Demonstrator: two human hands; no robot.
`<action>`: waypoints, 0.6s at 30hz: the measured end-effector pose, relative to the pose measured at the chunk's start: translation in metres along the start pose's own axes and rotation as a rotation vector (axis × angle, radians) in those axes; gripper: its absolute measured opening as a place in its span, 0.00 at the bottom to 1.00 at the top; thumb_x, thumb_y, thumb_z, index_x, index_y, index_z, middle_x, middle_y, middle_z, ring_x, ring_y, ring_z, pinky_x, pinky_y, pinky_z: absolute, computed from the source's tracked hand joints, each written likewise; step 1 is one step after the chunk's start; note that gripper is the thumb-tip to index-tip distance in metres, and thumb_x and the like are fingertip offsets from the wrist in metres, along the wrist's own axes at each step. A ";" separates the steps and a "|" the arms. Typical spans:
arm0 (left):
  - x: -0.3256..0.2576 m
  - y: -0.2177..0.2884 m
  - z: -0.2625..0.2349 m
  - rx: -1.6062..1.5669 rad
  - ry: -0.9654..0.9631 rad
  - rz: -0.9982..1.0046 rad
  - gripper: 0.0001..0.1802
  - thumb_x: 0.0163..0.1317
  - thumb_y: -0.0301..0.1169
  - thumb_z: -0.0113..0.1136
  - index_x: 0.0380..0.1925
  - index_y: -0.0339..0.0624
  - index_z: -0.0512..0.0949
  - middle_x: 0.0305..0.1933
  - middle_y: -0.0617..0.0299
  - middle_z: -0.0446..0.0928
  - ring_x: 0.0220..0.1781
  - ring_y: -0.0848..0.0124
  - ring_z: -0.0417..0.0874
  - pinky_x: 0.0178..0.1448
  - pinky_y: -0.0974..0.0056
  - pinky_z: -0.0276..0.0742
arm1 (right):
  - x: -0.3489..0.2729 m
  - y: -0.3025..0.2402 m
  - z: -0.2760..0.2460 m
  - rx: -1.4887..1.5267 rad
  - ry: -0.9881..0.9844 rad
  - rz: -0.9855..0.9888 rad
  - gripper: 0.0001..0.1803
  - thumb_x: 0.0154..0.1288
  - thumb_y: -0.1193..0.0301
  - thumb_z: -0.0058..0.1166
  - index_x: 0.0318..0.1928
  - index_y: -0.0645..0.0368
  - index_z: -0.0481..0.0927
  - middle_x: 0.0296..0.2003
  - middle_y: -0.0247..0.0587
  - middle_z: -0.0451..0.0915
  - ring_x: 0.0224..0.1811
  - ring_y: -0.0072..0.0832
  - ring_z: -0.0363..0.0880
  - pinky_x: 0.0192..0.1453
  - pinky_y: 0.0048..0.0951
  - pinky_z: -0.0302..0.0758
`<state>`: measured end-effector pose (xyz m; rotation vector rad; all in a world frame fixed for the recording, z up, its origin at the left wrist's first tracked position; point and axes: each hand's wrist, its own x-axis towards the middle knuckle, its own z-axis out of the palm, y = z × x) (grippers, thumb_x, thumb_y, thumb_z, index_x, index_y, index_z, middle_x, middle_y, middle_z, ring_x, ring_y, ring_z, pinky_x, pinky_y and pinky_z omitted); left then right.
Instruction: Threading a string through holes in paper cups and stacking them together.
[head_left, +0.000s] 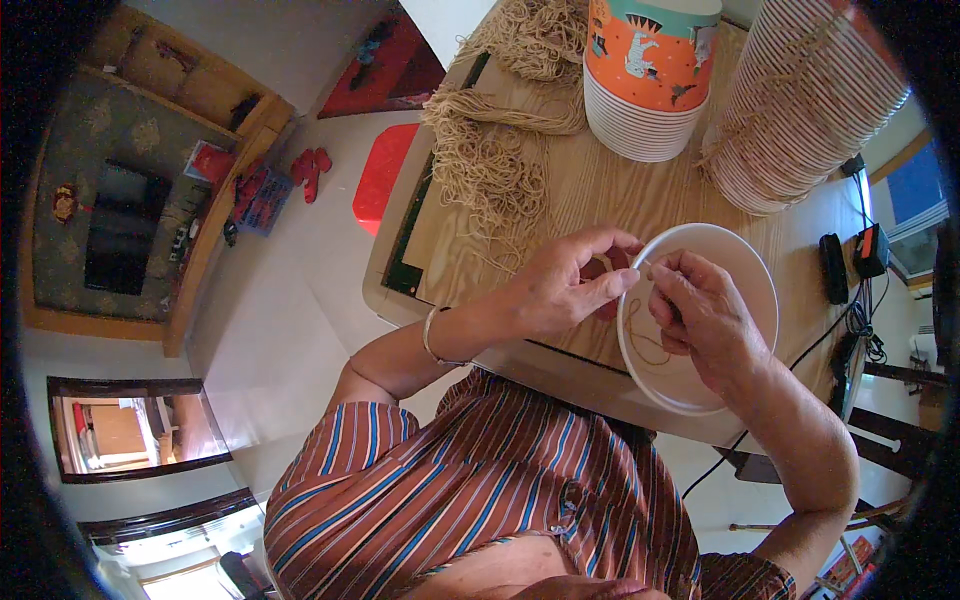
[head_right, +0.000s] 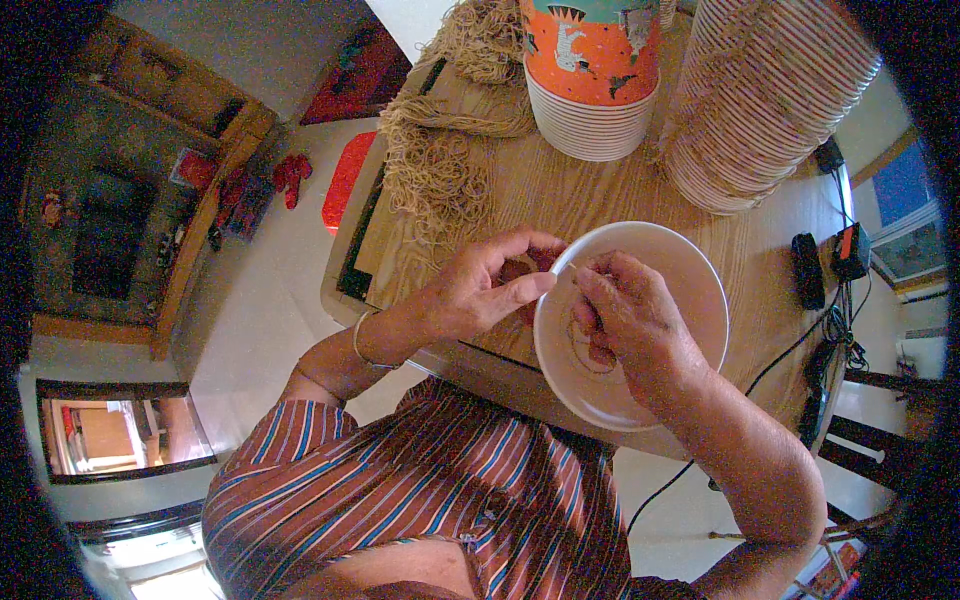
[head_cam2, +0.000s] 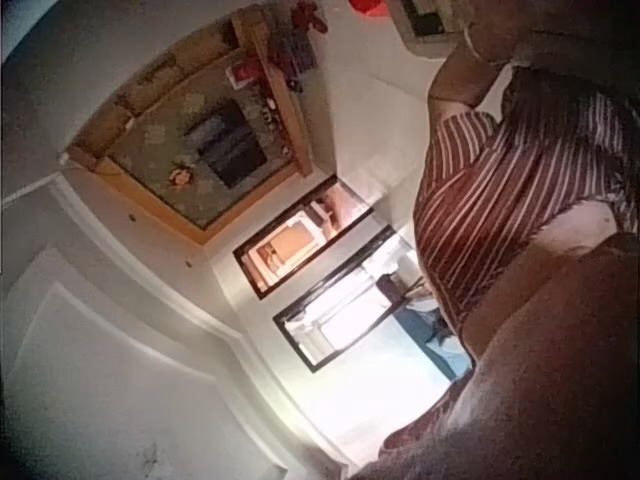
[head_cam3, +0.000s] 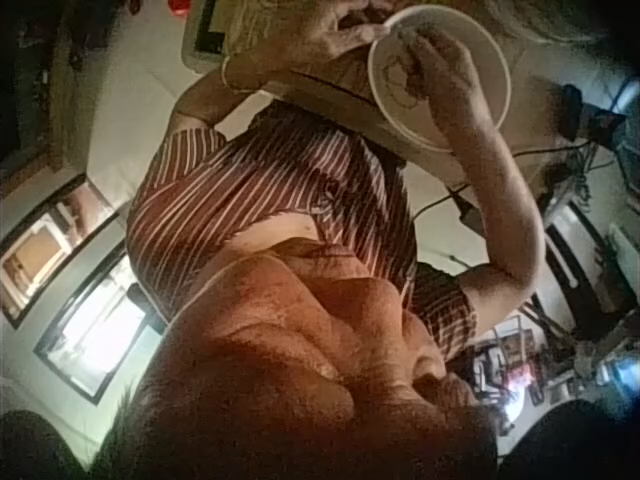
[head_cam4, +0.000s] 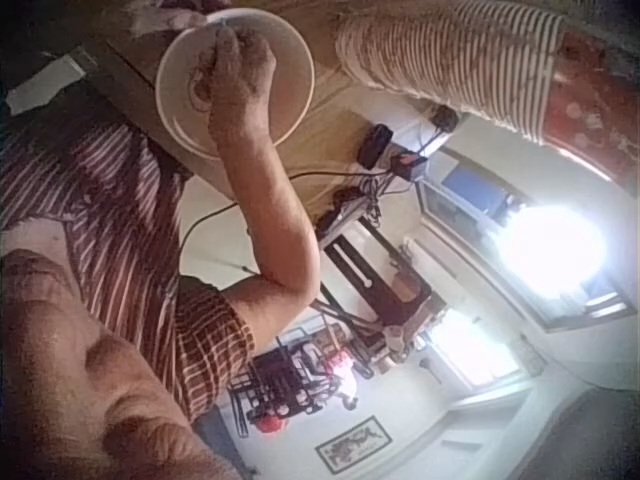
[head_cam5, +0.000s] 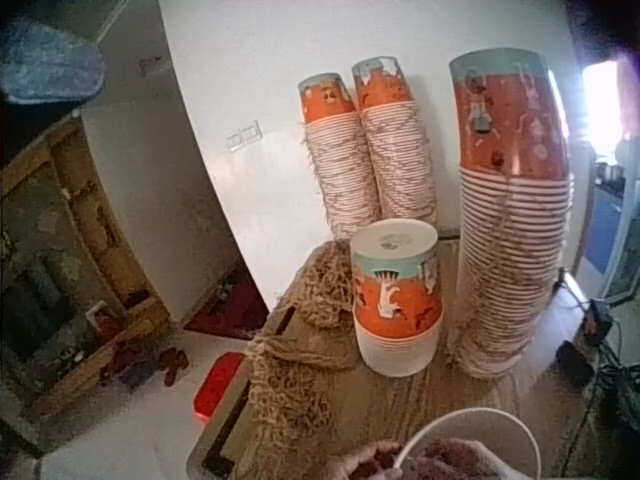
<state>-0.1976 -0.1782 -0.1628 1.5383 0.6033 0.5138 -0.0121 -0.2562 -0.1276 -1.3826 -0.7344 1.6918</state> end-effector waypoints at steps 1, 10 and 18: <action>-0.001 0.003 -0.001 -0.006 -0.002 -0.028 0.16 0.69 0.30 0.54 0.52 0.32 0.71 0.39 0.60 0.76 0.32 0.77 0.81 0.36 0.71 0.81 | 0.000 0.000 -0.001 -0.002 0.000 0.001 0.09 0.73 0.65 0.48 0.41 0.57 0.71 0.21 0.28 0.68 0.17 0.15 0.60 0.18 0.19 0.58; 0.000 -0.008 0.000 0.110 0.082 0.119 0.11 0.68 0.22 0.51 0.49 0.34 0.74 0.41 0.61 0.77 0.32 0.76 0.82 0.38 0.70 0.83 | 0.003 -0.001 0.000 -0.061 0.006 -0.017 0.11 0.73 0.65 0.48 0.40 0.60 0.73 0.22 0.29 0.70 0.19 0.17 0.66 0.19 0.19 0.63; 0.007 -0.003 0.007 0.309 0.189 0.184 0.06 0.64 0.21 0.56 0.41 0.36 0.78 0.34 0.61 0.79 0.32 0.75 0.82 0.36 0.70 0.80 | 0.006 0.000 0.000 -0.060 0.002 -0.044 0.10 0.73 0.65 0.48 0.41 0.60 0.74 0.22 0.29 0.71 0.20 0.16 0.66 0.20 0.18 0.64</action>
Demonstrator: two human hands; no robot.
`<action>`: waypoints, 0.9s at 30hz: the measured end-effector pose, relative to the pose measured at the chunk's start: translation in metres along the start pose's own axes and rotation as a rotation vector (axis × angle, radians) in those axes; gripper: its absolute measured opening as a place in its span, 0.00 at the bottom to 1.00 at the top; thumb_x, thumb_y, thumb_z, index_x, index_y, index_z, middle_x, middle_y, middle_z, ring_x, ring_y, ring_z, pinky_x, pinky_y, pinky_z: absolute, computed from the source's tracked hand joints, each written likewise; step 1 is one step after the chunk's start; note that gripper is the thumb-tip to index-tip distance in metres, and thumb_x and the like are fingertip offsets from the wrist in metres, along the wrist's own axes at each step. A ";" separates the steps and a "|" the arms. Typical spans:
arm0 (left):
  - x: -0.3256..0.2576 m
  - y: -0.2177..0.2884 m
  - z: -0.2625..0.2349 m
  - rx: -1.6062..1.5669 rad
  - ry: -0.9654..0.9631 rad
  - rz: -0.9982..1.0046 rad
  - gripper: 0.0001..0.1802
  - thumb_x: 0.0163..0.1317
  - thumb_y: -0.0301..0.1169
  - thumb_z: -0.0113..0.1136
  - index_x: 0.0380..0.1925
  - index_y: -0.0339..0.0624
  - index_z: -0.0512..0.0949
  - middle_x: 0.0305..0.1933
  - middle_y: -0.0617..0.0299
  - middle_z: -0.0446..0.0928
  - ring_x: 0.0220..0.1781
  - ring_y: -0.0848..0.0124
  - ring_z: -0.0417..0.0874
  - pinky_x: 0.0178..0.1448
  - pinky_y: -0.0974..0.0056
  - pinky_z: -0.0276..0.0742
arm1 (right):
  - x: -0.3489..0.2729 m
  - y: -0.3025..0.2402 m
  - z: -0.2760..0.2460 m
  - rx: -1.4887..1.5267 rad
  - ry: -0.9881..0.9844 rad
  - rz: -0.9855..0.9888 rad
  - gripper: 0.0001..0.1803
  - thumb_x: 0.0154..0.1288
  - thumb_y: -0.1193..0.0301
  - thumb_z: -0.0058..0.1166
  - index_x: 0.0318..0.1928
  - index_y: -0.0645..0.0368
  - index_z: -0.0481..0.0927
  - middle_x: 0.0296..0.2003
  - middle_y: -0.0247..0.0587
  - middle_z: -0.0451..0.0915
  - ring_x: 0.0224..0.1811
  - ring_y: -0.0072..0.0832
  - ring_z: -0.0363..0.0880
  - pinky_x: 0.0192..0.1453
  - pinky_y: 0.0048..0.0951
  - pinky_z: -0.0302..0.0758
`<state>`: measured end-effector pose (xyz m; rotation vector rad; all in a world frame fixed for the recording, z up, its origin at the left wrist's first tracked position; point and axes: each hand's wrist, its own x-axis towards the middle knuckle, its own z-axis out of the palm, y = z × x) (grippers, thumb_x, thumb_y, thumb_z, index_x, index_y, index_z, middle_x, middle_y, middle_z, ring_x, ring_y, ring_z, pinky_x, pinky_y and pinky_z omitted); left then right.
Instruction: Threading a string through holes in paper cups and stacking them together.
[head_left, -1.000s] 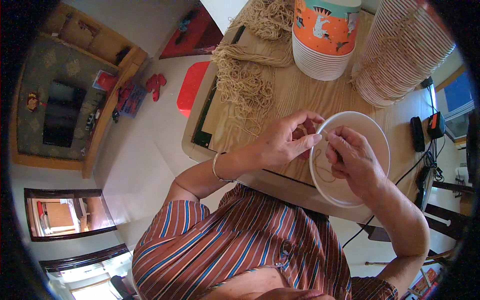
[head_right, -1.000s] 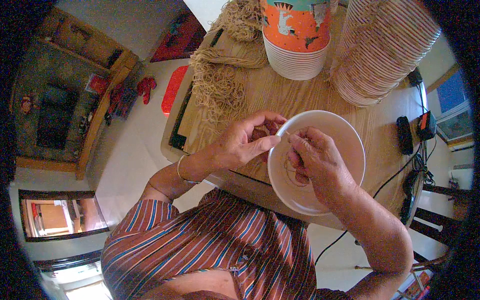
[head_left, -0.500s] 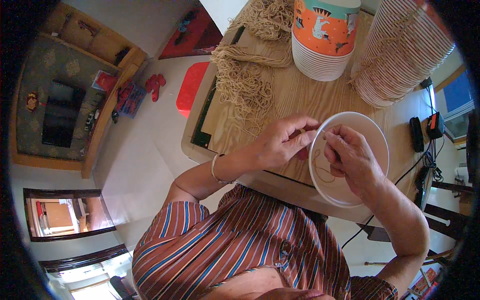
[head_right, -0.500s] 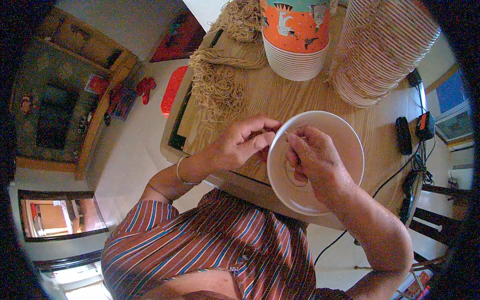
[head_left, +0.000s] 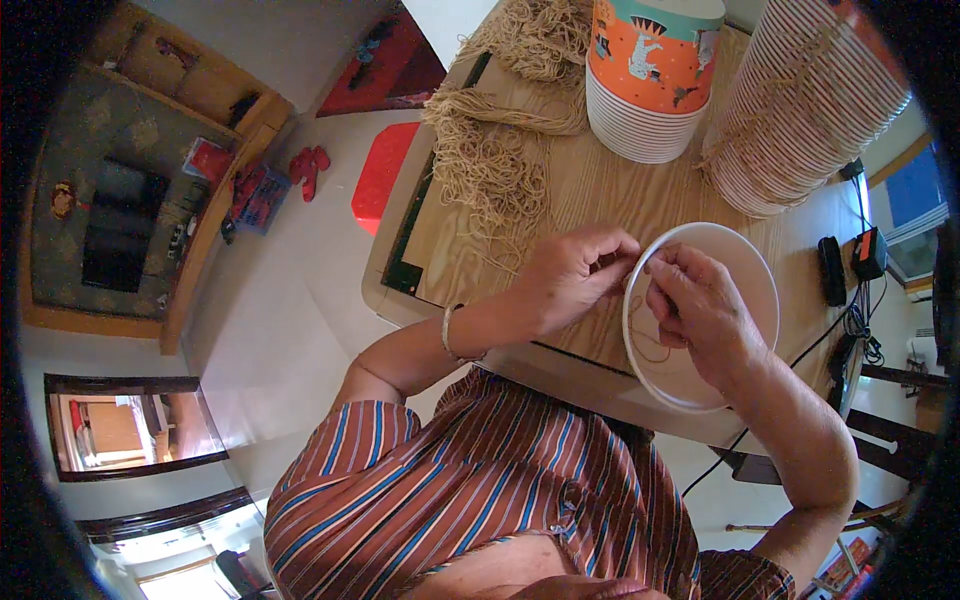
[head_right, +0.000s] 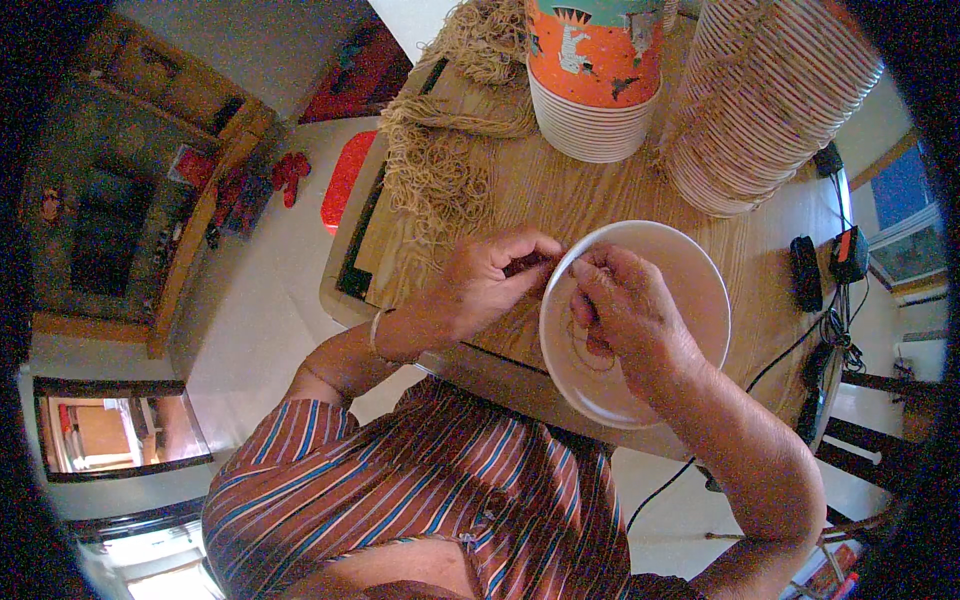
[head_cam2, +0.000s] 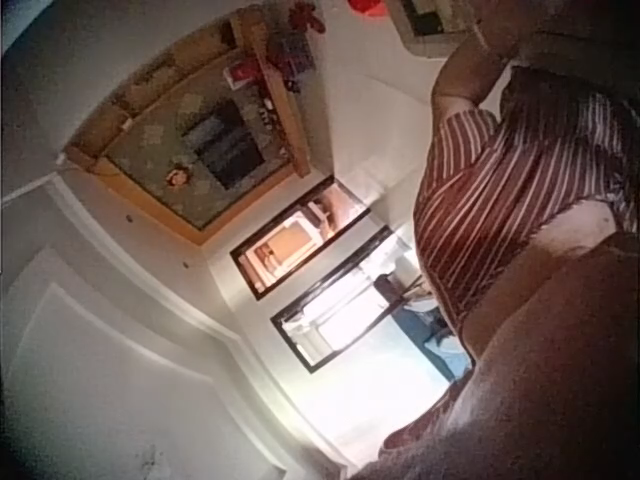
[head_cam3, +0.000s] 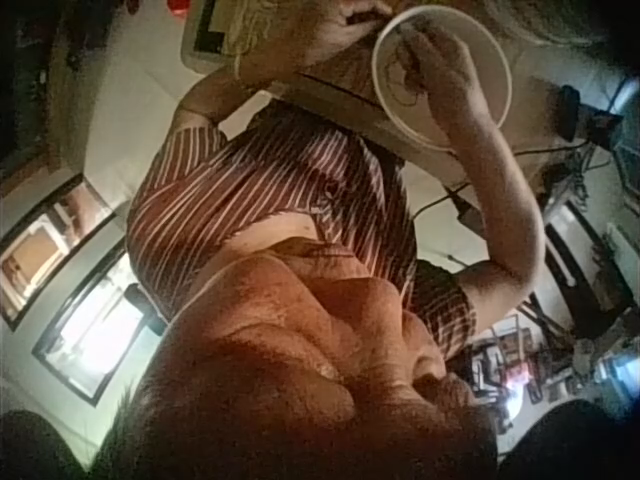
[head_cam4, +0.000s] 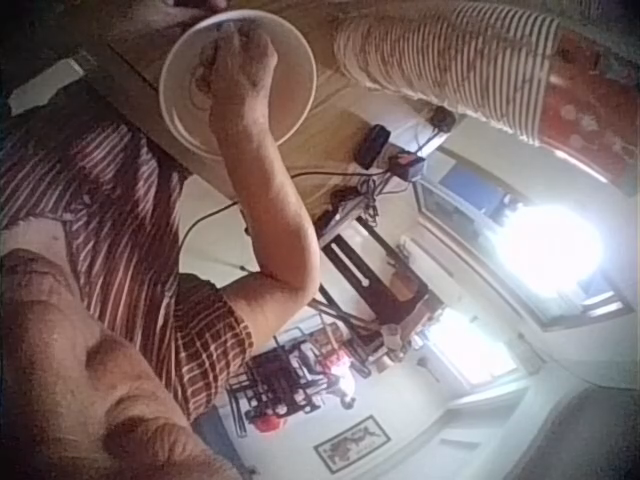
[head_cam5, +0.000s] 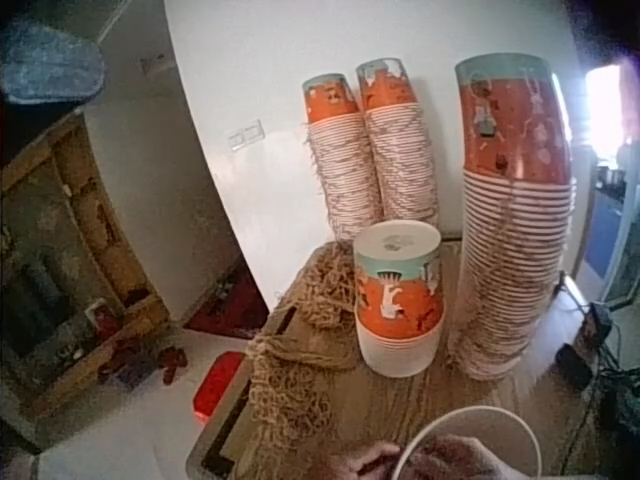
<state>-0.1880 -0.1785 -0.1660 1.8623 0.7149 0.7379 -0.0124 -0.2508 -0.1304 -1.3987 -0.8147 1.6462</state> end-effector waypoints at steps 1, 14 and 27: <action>0.001 0.002 0.000 -0.012 0.007 -0.031 0.06 0.64 0.21 0.57 0.40 0.37 0.78 0.33 0.61 0.79 0.32 0.75 0.82 0.35 0.70 0.80 | 0.000 -0.001 0.001 -0.007 0.014 0.007 0.10 0.73 0.65 0.48 0.42 0.60 0.74 0.22 0.29 0.71 0.20 0.16 0.66 0.20 0.18 0.64; 0.006 -0.006 0.004 -0.056 0.031 -0.141 0.04 0.66 0.26 0.56 0.39 0.38 0.74 0.30 0.62 0.79 0.30 0.75 0.81 0.34 0.69 0.79 | 0.001 -0.004 -0.002 -0.041 0.019 -0.006 0.09 0.71 0.66 0.48 0.42 0.60 0.75 0.22 0.29 0.71 0.19 0.16 0.67 0.19 0.19 0.64; 0.037 0.024 -0.023 0.153 -0.123 0.541 0.07 0.63 0.26 0.57 0.40 0.40 0.73 0.44 0.57 0.79 0.47 0.65 0.80 0.52 0.61 0.75 | -0.001 -0.002 -0.002 -0.277 0.054 -0.148 0.04 0.68 0.72 0.53 0.37 0.60 0.76 0.22 0.31 0.72 0.21 0.17 0.70 0.24 0.21 0.70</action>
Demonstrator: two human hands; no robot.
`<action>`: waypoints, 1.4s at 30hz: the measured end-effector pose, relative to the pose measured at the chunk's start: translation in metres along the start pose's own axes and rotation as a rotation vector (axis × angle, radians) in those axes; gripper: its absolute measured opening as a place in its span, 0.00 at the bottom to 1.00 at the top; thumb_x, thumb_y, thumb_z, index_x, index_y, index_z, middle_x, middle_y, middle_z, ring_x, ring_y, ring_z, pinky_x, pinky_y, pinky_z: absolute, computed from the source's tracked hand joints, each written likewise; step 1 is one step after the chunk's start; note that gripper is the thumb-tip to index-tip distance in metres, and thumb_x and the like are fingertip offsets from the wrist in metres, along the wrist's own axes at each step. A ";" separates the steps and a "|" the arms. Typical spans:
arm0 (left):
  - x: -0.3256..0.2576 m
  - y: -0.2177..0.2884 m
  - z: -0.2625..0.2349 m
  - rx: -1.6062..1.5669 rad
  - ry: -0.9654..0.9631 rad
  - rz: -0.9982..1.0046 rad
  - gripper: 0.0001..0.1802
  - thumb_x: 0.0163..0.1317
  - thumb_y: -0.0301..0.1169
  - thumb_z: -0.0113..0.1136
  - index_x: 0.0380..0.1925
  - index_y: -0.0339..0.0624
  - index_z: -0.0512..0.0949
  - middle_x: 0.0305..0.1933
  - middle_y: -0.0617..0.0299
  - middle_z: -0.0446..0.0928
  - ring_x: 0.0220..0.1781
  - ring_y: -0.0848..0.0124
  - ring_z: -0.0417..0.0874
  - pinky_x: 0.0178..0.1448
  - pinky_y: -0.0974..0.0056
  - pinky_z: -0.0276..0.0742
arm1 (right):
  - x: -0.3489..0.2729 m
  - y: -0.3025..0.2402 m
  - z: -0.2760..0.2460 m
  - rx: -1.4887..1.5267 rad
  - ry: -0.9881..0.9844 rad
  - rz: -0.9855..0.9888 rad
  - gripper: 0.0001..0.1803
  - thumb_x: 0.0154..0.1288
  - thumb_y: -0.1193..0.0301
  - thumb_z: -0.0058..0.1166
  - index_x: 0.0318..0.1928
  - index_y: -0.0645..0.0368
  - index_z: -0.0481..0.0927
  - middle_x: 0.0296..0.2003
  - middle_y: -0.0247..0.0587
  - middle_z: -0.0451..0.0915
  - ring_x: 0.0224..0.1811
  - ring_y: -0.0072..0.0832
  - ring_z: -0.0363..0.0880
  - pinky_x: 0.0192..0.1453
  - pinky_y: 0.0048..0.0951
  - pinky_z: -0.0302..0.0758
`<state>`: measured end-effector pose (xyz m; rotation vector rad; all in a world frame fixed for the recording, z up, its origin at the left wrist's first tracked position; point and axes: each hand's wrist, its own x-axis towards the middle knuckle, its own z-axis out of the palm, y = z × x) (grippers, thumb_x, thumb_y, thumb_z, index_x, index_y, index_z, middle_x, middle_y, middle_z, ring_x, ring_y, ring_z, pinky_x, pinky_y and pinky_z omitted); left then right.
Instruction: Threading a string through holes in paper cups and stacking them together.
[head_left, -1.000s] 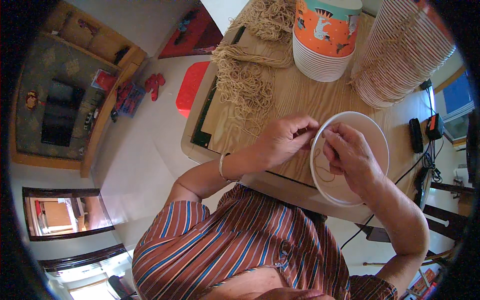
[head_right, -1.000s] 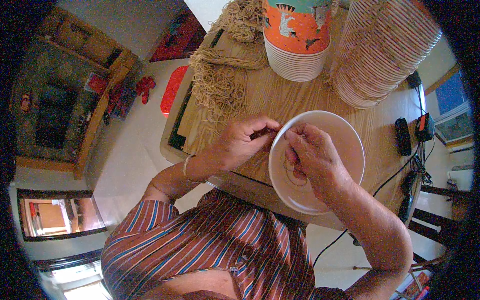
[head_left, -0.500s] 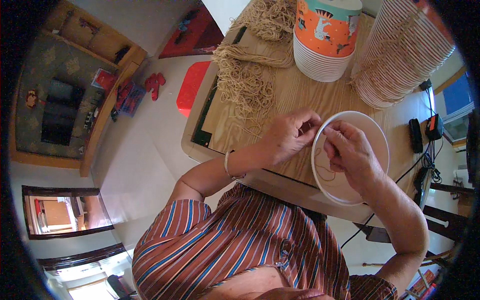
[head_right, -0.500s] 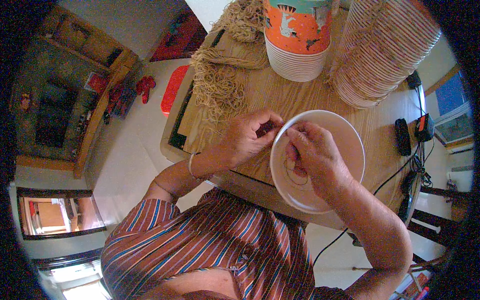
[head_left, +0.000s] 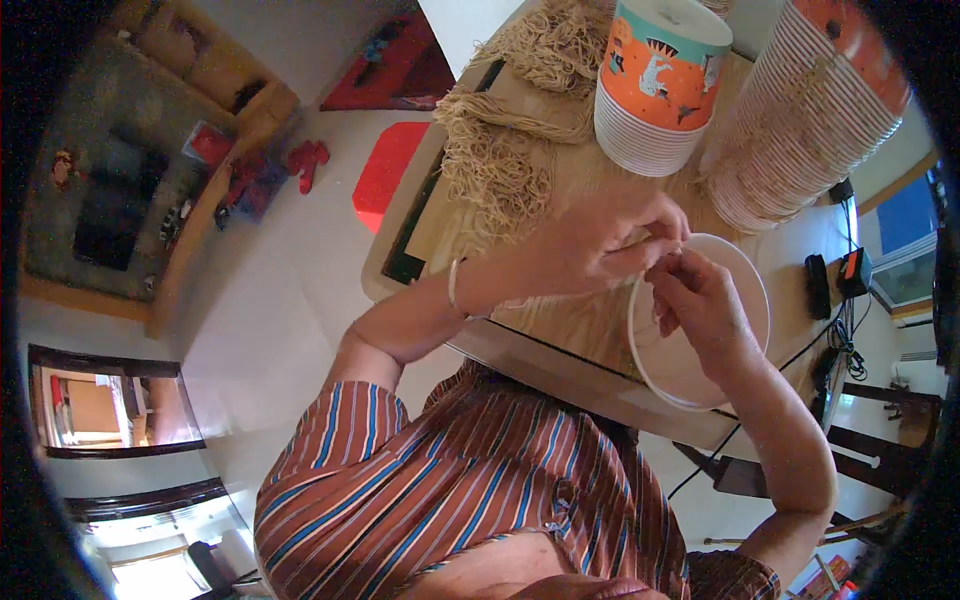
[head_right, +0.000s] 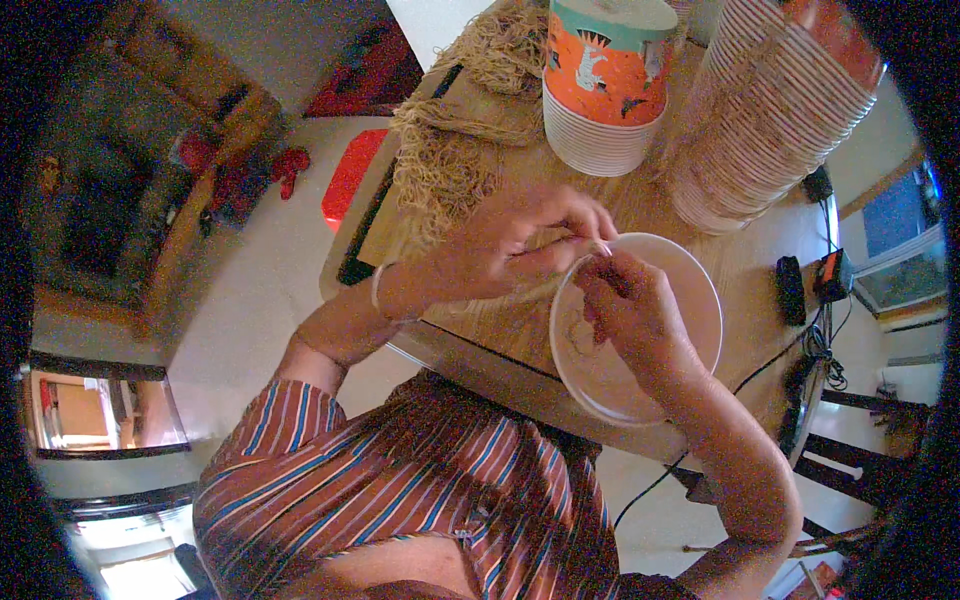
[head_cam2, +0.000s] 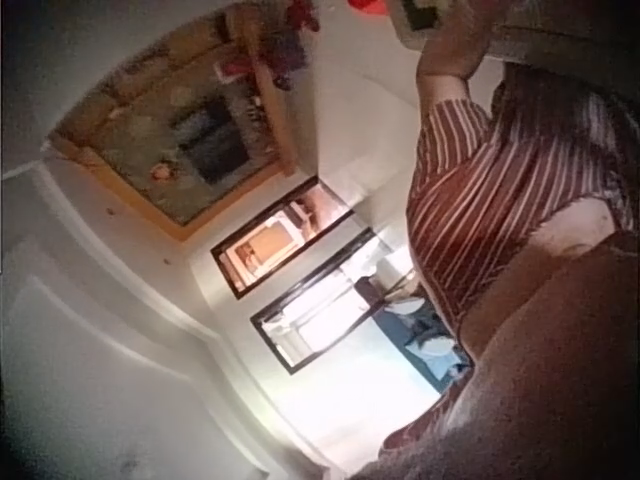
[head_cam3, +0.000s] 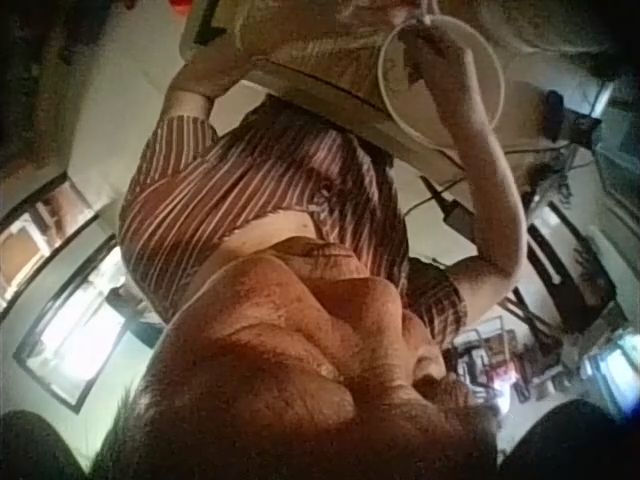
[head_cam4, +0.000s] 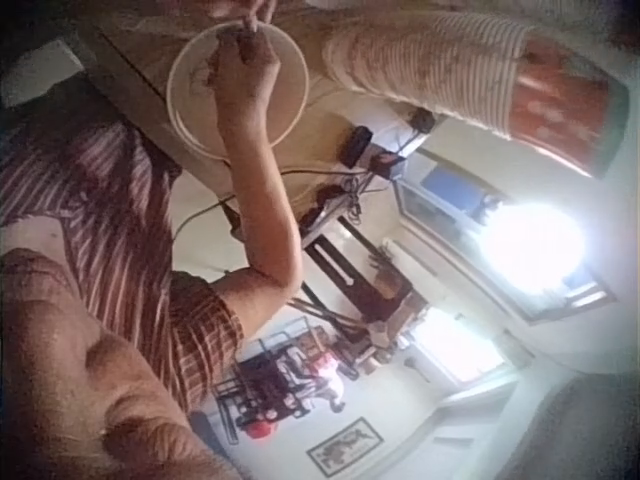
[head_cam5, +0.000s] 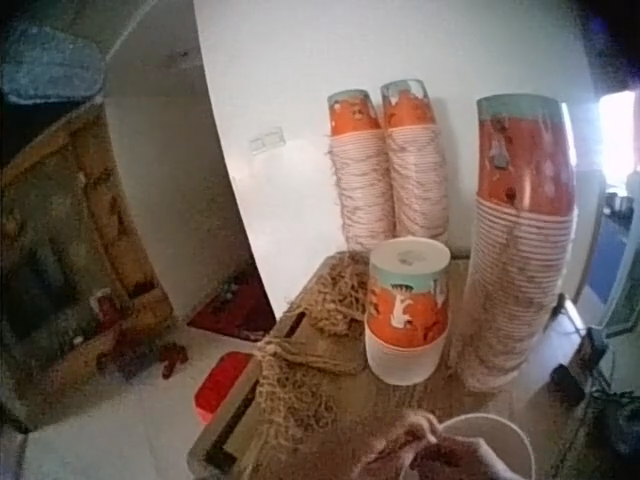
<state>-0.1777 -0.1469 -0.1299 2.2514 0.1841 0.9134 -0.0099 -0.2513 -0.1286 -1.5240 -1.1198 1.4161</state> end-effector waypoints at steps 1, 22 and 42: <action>0.003 -0.005 0.003 -0.022 -0.048 -0.051 0.06 0.64 0.27 0.56 0.41 0.40 0.73 0.42 0.58 0.78 0.45 0.62 0.80 0.51 0.62 0.74 | -0.001 0.001 0.001 -0.007 0.027 -0.024 0.06 0.68 0.72 0.52 0.37 0.62 0.77 0.22 0.31 0.74 0.21 0.17 0.71 0.24 0.22 0.70; 0.047 -0.014 0.008 -0.010 -0.379 0.089 0.09 0.66 0.34 0.58 0.37 0.41 0.74 0.31 0.58 0.78 0.34 0.64 0.81 0.40 0.60 0.76 | -0.034 0.003 0.013 -1.689 0.413 -0.718 0.18 0.55 0.71 0.54 0.48 0.60 0.73 0.36 0.42 0.75 0.39 0.33 0.79 0.33 0.34 0.80; -0.001 -0.002 0.029 0.155 0.089 0.379 0.10 0.58 0.26 0.64 0.39 0.43 0.76 0.40 0.58 0.74 0.44 0.60 0.78 0.48 0.59 0.76 | -0.011 0.002 -0.041 0.162 -0.063 0.198 0.14 0.67 0.62 0.50 0.26 0.54 0.75 0.15 0.25 0.66 0.13 0.16 0.59 0.15 0.22 0.57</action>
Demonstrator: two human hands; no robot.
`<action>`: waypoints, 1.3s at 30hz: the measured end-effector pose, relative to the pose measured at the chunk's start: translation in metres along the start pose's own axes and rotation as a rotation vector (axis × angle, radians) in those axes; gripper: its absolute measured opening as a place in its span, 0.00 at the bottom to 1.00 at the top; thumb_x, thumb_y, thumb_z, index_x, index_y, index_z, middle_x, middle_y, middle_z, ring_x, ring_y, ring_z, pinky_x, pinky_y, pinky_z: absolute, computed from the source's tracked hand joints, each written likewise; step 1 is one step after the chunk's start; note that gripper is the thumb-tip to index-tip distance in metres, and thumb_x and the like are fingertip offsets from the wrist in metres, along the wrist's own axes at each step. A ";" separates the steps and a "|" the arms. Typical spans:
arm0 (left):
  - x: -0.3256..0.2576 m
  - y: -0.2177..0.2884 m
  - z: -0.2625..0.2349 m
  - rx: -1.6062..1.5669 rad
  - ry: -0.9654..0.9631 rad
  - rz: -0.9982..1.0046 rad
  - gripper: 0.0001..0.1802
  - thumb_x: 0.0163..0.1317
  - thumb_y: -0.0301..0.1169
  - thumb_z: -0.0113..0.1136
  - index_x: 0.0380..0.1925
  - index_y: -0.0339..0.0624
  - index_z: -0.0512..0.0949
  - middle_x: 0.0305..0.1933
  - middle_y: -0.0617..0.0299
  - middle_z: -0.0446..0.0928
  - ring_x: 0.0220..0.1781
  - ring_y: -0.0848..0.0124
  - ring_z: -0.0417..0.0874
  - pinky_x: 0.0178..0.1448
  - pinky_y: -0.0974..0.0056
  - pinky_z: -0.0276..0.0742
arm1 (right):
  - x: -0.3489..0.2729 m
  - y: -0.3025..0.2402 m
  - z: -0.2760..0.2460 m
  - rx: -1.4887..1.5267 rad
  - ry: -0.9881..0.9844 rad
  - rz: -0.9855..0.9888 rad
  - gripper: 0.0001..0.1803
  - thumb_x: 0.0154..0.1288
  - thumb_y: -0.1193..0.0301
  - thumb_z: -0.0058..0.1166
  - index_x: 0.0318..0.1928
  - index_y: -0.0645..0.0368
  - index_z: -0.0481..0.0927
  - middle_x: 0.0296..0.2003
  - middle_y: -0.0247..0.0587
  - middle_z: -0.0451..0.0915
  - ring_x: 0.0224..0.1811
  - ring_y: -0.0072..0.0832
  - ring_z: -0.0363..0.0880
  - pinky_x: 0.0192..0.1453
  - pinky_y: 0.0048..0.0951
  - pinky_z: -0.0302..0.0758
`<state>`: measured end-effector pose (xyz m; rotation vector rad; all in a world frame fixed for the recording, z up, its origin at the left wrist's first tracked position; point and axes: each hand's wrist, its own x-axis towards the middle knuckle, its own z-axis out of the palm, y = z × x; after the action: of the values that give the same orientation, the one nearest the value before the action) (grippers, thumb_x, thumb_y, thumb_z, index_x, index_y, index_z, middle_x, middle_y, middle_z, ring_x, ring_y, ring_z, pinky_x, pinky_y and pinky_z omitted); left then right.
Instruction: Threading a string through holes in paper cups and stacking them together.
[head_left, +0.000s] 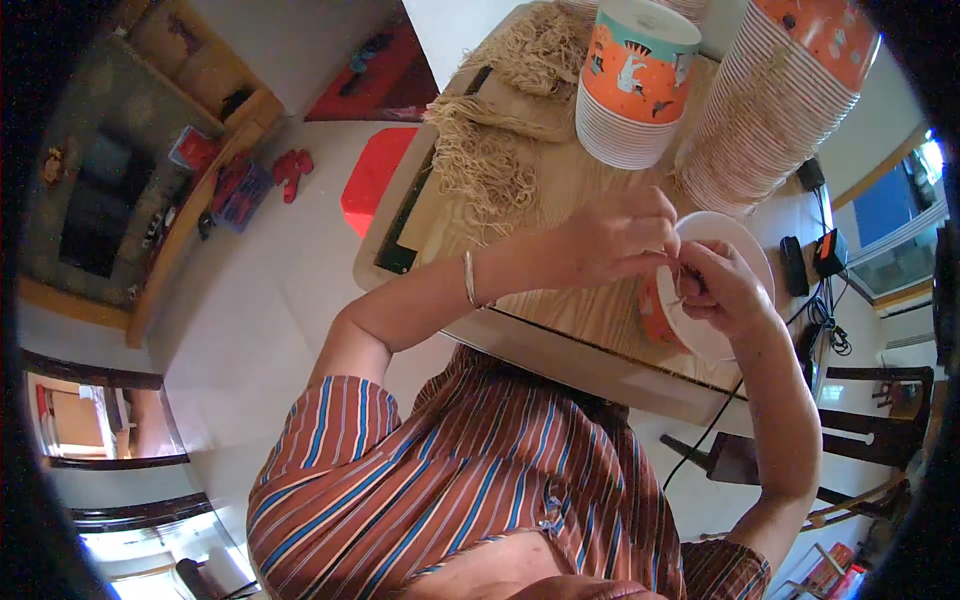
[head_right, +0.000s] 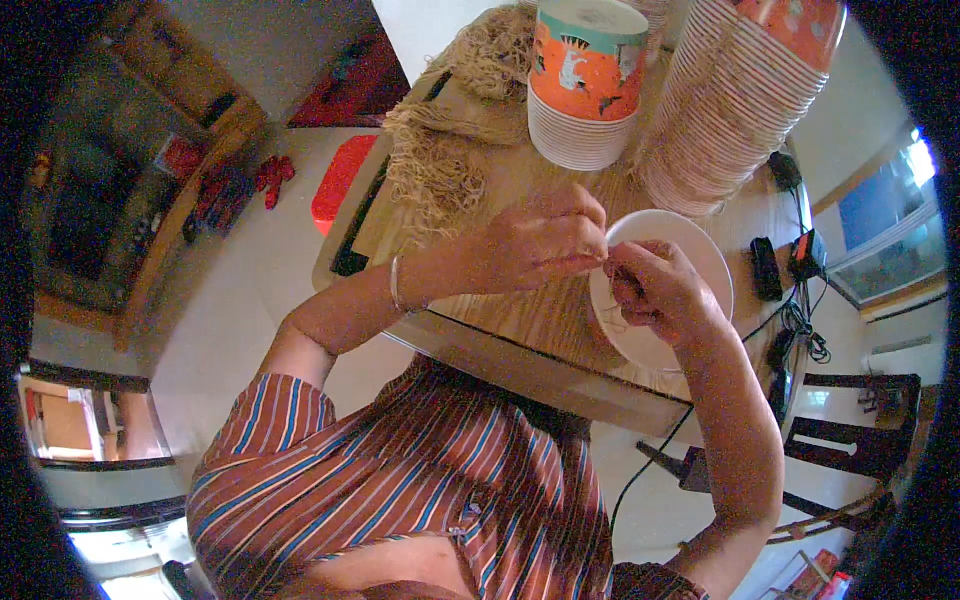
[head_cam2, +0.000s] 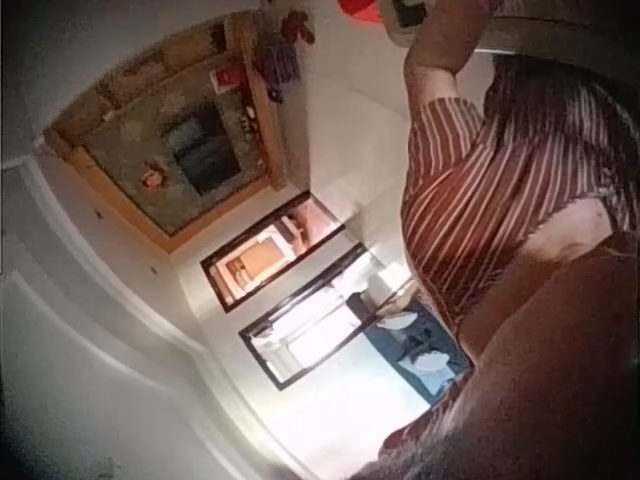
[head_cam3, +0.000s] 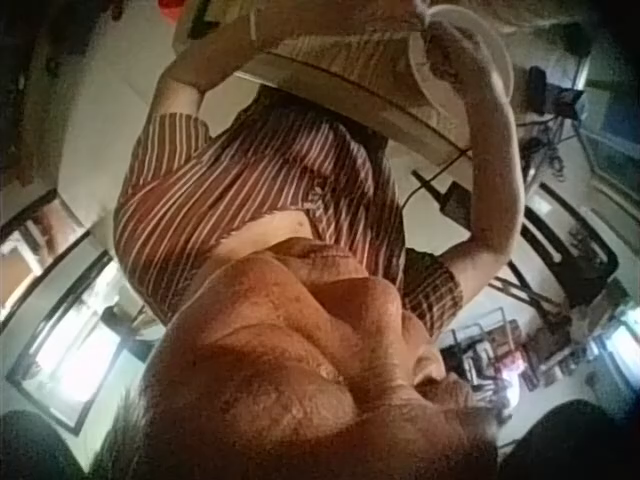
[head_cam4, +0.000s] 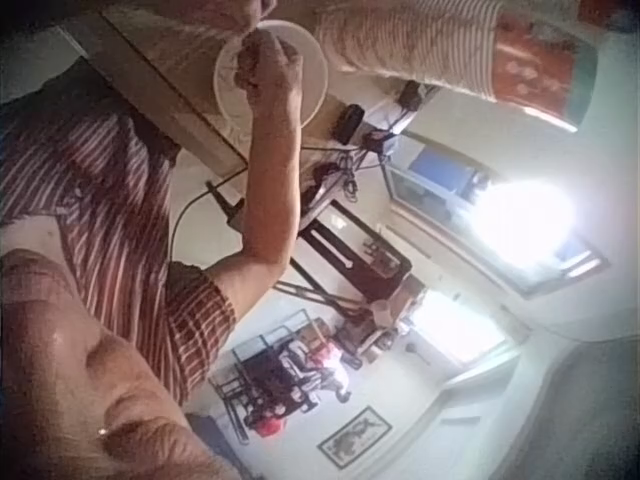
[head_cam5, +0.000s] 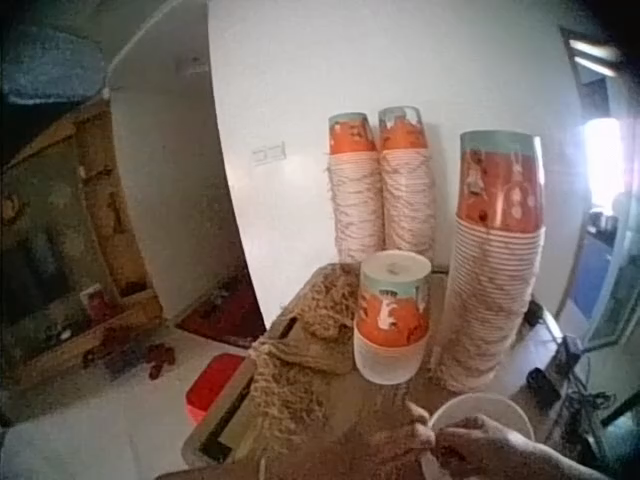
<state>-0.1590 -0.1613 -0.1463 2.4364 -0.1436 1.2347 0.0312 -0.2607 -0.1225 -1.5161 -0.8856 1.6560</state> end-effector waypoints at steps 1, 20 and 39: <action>-0.002 0.003 0.000 0.027 -0.015 0.020 0.11 0.57 0.26 0.65 0.39 0.44 0.76 0.40 0.58 0.74 0.44 0.59 0.78 0.48 0.59 0.76 | 0.000 0.002 0.000 0.059 -0.016 0.005 0.13 0.67 0.62 0.50 0.26 0.55 0.75 0.15 0.25 0.66 0.12 0.15 0.58 0.15 0.22 0.56; -0.011 0.013 0.017 -0.313 -0.040 -0.296 0.07 0.59 0.24 0.64 0.36 0.41 0.77 0.38 0.59 0.73 0.41 0.67 0.78 0.43 0.64 0.77 | -0.005 0.009 0.000 0.171 -0.106 -0.052 0.10 0.69 0.65 0.51 0.32 0.58 0.75 0.19 0.26 0.67 0.14 0.14 0.59 0.15 0.19 0.54; -0.006 0.022 0.032 -0.394 0.168 -0.800 0.07 0.61 0.30 0.65 0.35 0.39 0.80 0.36 0.66 0.74 0.38 0.78 0.76 0.41 0.71 0.74 | -0.011 0.030 0.015 -0.588 0.416 -0.693 0.04 0.64 0.74 0.55 0.37 0.61 0.76 0.25 0.42 0.78 0.27 0.29 0.79 0.34 0.32 0.76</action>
<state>-0.1441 -0.1947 -0.1613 1.7478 0.5349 0.9112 0.0148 -0.2863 -0.1418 -1.5720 -1.5119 0.5764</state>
